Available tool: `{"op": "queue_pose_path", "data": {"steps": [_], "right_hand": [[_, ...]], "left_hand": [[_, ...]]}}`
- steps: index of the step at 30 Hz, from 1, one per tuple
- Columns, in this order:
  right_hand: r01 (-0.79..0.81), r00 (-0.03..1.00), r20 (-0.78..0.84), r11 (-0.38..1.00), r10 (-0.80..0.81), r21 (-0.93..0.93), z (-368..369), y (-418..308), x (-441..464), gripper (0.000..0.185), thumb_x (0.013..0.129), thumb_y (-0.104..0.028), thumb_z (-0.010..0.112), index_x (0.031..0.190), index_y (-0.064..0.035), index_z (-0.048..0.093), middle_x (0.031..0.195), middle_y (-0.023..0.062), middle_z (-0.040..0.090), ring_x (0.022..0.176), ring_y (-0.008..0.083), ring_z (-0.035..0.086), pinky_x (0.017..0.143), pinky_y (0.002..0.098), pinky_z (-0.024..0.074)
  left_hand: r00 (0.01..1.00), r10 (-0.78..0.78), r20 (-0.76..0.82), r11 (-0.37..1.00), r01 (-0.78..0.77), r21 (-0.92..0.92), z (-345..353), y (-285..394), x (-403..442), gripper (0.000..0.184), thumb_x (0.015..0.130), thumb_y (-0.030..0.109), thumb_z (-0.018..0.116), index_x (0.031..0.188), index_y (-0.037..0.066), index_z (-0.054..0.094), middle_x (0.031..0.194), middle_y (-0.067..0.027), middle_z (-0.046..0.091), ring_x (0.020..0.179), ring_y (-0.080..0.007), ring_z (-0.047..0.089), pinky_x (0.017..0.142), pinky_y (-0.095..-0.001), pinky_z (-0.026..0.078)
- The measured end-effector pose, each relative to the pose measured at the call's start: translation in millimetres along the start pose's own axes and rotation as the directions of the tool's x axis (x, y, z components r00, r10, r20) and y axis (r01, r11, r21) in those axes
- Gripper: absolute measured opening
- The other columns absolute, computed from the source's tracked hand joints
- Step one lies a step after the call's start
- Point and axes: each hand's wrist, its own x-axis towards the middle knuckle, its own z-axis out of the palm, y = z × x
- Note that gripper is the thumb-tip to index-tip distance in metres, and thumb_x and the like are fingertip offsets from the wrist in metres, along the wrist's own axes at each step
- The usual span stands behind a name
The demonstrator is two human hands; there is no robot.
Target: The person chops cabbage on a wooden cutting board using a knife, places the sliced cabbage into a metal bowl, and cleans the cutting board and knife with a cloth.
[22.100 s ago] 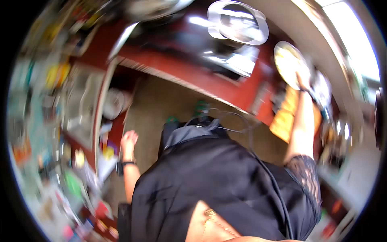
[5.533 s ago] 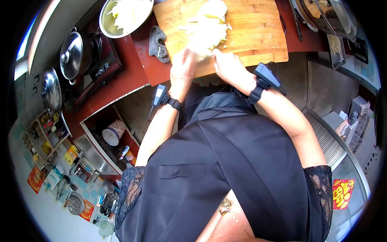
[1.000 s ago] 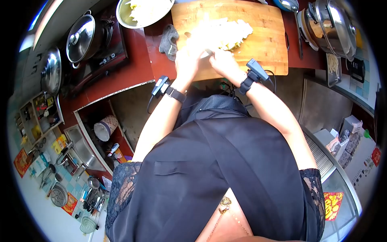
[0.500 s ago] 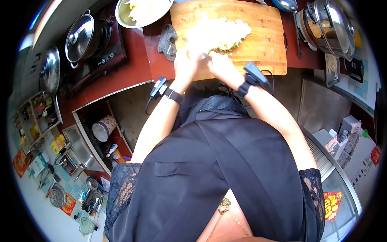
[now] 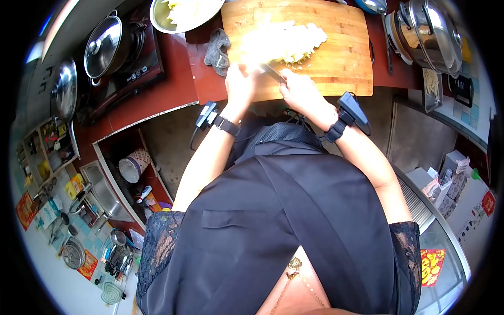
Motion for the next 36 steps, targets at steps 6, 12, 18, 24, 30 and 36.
{"op": "queue_pose_path", "data": {"steps": [6,12,18,24,30,36], "right_hand": [[0.023,0.995,0.092,0.999,-0.025,0.024,-5,8,12,0.023,0.093,-0.018,0.057,0.108,-0.0003,0.061,0.089,0.0273,0.068,0.089,0.0462,0.067,0.081,0.0519,0.0535],[0.027,0.995,0.099,0.999,-0.031,0.041,4,15,29,0.024,0.092,-0.016,0.059,0.109,0.001,0.063,0.092,0.0273,0.069,0.091,0.046,0.067,0.083,0.0517,0.054],[0.051,0.998,-0.036,0.994,-0.048,0.098,44,26,40,0.019,0.09,-0.015,0.059,0.095,0.0022,0.064,0.089,0.0284,0.069,0.089,0.046,0.069,0.082,0.053,0.0552],[0.095,0.993,-0.092,0.971,-0.076,0.22,0,56,13,0.036,0.096,-0.031,0.062,0.113,0.0006,0.067,0.084,0.0181,0.071,0.076,0.0302,0.07,0.069,0.0423,0.0541],[-0.328,0.896,-0.218,0.909,0.385,0.258,-76,129,12,0.035,0.096,-0.031,0.06,0.115,-0.0033,0.07,0.094,0.0261,0.072,0.092,0.0403,0.07,0.082,0.046,0.0543],[-0.319,0.921,-0.187,0.937,0.341,0.139,-64,149,38,0.033,0.093,-0.025,0.061,0.115,-0.0012,0.066,0.104,0.0289,0.071,0.105,0.0463,0.067,0.092,0.0527,0.0529]], "left_hand": [[1.0,0.015,0.02,0.999,-0.014,-0.032,-1,-4,3,0.039,0.087,0.023,0.082,0.114,-0.001,0.067,0.105,-0.015,0.074,0.093,-0.023,0.071,0.085,-0.0373,0.056],[0.997,0.072,-0.037,0.997,-0.072,0.025,5,-9,7,0.037,0.087,0.022,0.082,0.112,-0.001,0.068,0.1,-0.0144,0.074,0.09,-0.0228,0.07,0.083,-0.0367,0.056],[0.998,0.055,-0.011,0.998,-0.055,-0.012,5,-8,8,0.039,0.087,0.025,0.081,0.111,-0.001,0.067,0.093,-0.0124,0.072,0.087,-0.0213,0.069,0.082,-0.0362,0.056],[0.99,-0.139,-0.036,0.976,0.13,-0.172,22,-16,25,0.068,0.086,0.036,0.078,0.135,-0.003,0.052,0.127,-0.0249,0.061,0.102,-0.026,0.066,0.087,-0.0384,0.055],[0.986,0.156,0.063,0.972,-0.165,0.166,32,46,43,0.106,0.079,0.061,0.078,0.158,0.004,0.034,0.148,-0.0327,0.046,0.141,-0.0469,0.039,0.119,-0.0542,0.029],[0.951,0.165,0.263,0.935,-0.235,0.265,28,119,40,0.09,0.082,0.061,0.074,0.151,0.01,0.048,0.152,-0.0255,0.047,0.144,-0.0439,0.037,0.12,-0.0541,0.026]]}}
